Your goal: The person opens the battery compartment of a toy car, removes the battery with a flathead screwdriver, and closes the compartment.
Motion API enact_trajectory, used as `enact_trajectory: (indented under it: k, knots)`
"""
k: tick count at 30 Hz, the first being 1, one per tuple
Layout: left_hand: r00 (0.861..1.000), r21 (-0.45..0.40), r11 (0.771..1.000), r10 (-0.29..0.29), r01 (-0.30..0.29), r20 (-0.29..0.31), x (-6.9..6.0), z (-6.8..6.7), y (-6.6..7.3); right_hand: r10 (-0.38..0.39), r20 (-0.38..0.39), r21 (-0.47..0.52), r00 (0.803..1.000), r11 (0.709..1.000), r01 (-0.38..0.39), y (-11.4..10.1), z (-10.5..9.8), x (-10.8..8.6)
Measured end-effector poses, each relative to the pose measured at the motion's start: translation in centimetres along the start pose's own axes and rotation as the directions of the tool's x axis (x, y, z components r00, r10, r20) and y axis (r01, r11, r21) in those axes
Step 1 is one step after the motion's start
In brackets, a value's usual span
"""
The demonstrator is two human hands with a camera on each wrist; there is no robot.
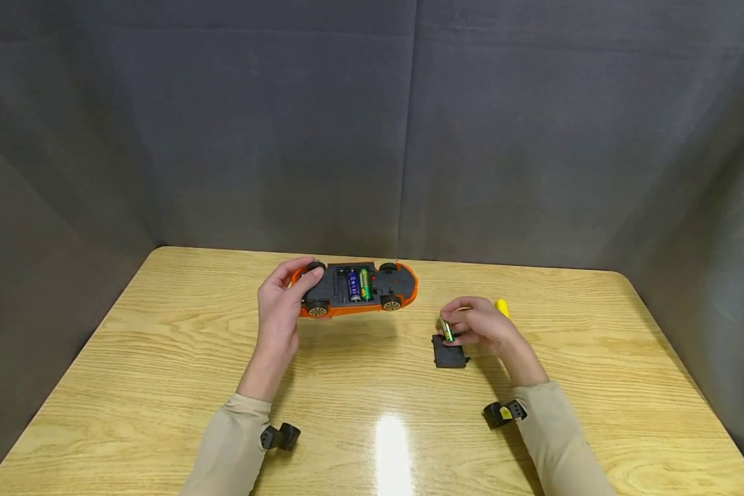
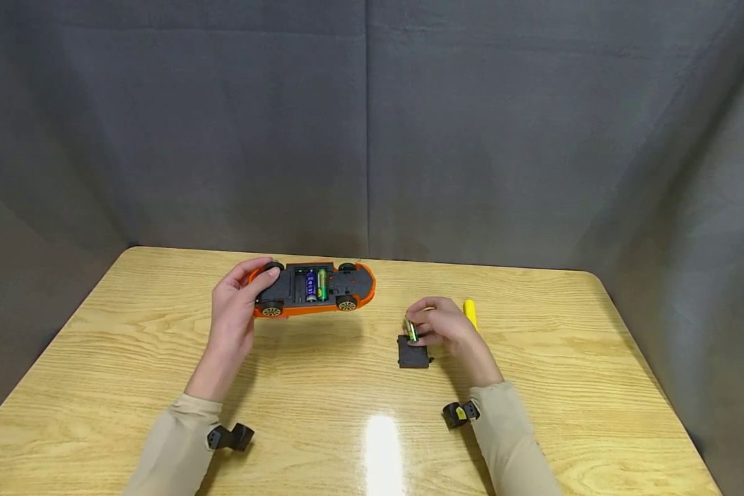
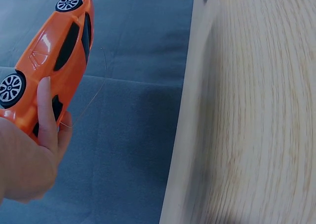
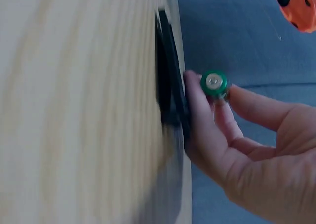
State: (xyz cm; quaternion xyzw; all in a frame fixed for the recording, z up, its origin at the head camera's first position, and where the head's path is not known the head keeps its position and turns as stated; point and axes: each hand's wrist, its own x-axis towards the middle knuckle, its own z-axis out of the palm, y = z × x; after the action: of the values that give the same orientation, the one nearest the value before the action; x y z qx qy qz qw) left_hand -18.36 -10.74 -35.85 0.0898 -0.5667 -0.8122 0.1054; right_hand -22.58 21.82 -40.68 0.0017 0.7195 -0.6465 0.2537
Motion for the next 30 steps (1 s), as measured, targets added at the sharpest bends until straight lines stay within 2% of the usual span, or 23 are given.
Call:
enact_trajectory:
  k: [6,12,20,30]
  knots:
    - [1.0,-0.009,1.0,-0.008,0.008,-0.003,0.0,0.0,-0.1,0.001,0.009,-0.105,1.0,0.994,0.0,-0.4,-0.1,-0.3]
    - [1.0,-0.002,1.0,-0.016,0.016,0.001,-0.1,0.1,-0.2,0.002,0.012,-0.279,1.0,0.96,0.002,-0.9,0.7,-0.5]
    - [1.0,0.007,1.0,-0.023,0.023,0.012,-0.2,0.3,-0.3,0.004,-0.005,-0.305,1.0,0.952,-0.005,-0.8,1.2,-0.4]
    - [1.0,0.019,1.0,-0.025,0.024,0.009,-0.1,0.4,-0.6,-0.103,-0.053,-0.391,0.993,0.917,0.075,-0.4,1.7,0.0]
